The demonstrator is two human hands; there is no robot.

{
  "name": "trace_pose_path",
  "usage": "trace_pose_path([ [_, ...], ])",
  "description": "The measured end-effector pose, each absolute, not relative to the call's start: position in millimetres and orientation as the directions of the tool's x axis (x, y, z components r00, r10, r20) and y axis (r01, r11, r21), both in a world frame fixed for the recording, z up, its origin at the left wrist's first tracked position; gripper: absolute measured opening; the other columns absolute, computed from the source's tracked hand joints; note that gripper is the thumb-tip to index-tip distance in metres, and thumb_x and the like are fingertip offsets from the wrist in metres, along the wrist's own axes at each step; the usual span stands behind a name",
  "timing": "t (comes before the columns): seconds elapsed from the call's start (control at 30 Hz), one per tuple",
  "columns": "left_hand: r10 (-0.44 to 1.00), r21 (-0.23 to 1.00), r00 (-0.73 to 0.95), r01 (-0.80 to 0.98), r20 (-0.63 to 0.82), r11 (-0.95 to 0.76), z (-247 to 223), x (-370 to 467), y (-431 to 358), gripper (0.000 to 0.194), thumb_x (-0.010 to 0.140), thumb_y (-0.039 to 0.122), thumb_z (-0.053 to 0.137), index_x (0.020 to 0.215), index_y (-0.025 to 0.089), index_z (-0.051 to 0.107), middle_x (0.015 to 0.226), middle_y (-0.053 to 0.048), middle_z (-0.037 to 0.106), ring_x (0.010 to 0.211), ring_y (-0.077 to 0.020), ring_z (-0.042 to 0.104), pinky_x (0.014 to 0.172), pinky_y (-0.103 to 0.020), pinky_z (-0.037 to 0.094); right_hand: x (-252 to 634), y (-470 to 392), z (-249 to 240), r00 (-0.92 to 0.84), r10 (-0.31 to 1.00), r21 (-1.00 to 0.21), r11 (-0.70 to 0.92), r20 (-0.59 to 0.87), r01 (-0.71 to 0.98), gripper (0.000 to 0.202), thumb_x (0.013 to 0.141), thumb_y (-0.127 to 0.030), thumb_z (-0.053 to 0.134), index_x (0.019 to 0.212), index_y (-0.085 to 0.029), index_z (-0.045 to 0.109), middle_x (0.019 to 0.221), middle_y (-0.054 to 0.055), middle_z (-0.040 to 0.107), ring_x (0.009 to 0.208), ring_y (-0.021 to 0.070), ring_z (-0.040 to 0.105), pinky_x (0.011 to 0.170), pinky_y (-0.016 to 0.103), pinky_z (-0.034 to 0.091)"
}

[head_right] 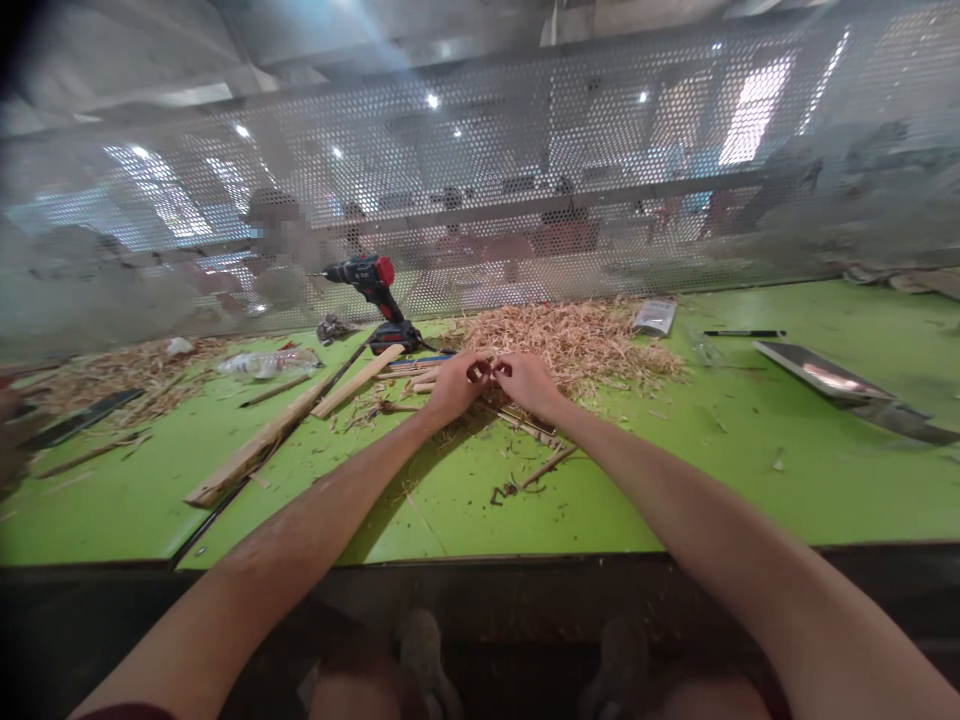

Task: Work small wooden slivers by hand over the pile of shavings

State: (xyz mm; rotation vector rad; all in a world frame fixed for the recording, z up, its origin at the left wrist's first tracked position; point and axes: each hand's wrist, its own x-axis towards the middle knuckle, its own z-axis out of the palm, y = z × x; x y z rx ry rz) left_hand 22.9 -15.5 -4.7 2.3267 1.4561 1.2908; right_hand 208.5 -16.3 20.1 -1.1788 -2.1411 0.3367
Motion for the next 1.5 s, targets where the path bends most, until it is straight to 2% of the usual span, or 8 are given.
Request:
trace_pose_path([
  [0.2,0.779,0.478,0.233,0.677,0.582,-0.559,-3.1,20.8,-17.7,0.018,0.089,0.001,0.072,0.084,0.018,0.073,0.093,-0.006,0.077,0.086,-0.0218,0.070,0.085,-0.033,0.055,207.5,-18.6,22.8,-0.377,0.833,-0.498,0.547,0.405,0.673,0.026,0.097,-0.011,0.066,0.089,-0.021,0.089,0.091,0.008,0.086,0.082,0.0274,0.076,0.081,0.039,0.057],
  [0.37,0.793,0.453,0.252,0.708,0.554,-0.542,-1.4,18.9,-18.9,0.014,0.092,0.005,0.071,0.084,0.017,0.071,0.094,-0.008,0.077,0.089,-0.0241,0.069,0.085,-0.035,0.055,206.5,-17.3,19.6,-0.373,0.839,-0.509,0.539,0.396,0.671,0.027,0.098,-0.013,0.063,0.086,-0.021,0.086,0.082,0.008,0.083,0.073,0.0246,0.073,0.074,0.036,0.057],
  [0.6,0.797,0.429,0.257,0.732,0.546,-0.529,-0.8,23.1,-20.8,0.012,0.095,0.004,0.069,0.089,0.014,0.074,0.097,-0.011,0.078,0.089,-0.0250,0.069,0.086,-0.037,0.056,203.3,-22.1,18.8,-0.345,0.830,-0.489,0.542,0.437,0.684,0.026,0.095,-0.010,0.062,0.083,-0.019,0.083,0.081,0.009,0.082,0.079,0.0276,0.075,0.079,0.038,0.057],
  [0.8,0.818,0.478,0.244,0.711,0.521,-0.516,-0.2,25.5,-18.9,0.014,0.092,0.007,0.070,0.088,0.016,0.079,0.093,-0.007,0.080,0.083,-0.0231,0.071,0.088,-0.037,0.059,203.0,-25.0,19.4,-0.317,0.851,-0.473,0.503,0.419,0.723,0.020,0.096,-0.013,0.067,0.087,-0.018,0.084,0.088,0.010,0.084,0.085,0.0282,0.076,0.082,0.037,0.055],
  [0.97,0.830,0.517,0.263,0.679,0.492,-0.521,0.8,22.2,-17.3,0.016,0.093,0.012,0.067,0.089,0.017,0.082,0.087,-0.005,0.080,0.078,-0.0223,0.070,0.082,-0.035,0.059,202.7,-25.7,21.8,-0.320,0.854,-0.458,0.497,0.411,0.737,0.022,0.098,-0.011,0.065,0.089,-0.016,0.084,0.088,0.010,0.084,0.083,0.0259,0.075,0.080,0.036,0.053],
  [1.17,0.797,0.491,0.230,0.683,0.558,-0.541,-2.4,24.0,-15.6,0.013,0.092,0.014,0.072,0.082,0.018,0.078,0.085,-0.006,0.079,0.081,-0.0243,0.071,0.082,-0.036,0.058,201.0,-26.3,20.0,-0.313,0.854,-0.483,0.499,0.416,0.719,0.023,0.096,-0.009,0.065,0.084,-0.018,0.083,0.087,0.009,0.083,0.084,0.0265,0.077,0.081,0.036,0.055],
  [1.5,0.781,0.483,0.206,0.685,0.590,-0.546,-4.8,23.2,-16.1,0.016,0.092,0.007,0.069,0.086,0.017,0.081,0.090,-0.007,0.081,0.083,-0.0228,0.072,0.088,-0.037,0.058,204.7,-18.6,17.2,-0.326,0.843,-0.522,0.524,0.427,0.673,0.027,0.097,-0.011,0.064,0.086,-0.021,0.086,0.085,0.008,0.082,0.080,0.0276,0.075,0.078,0.039,0.057],
])
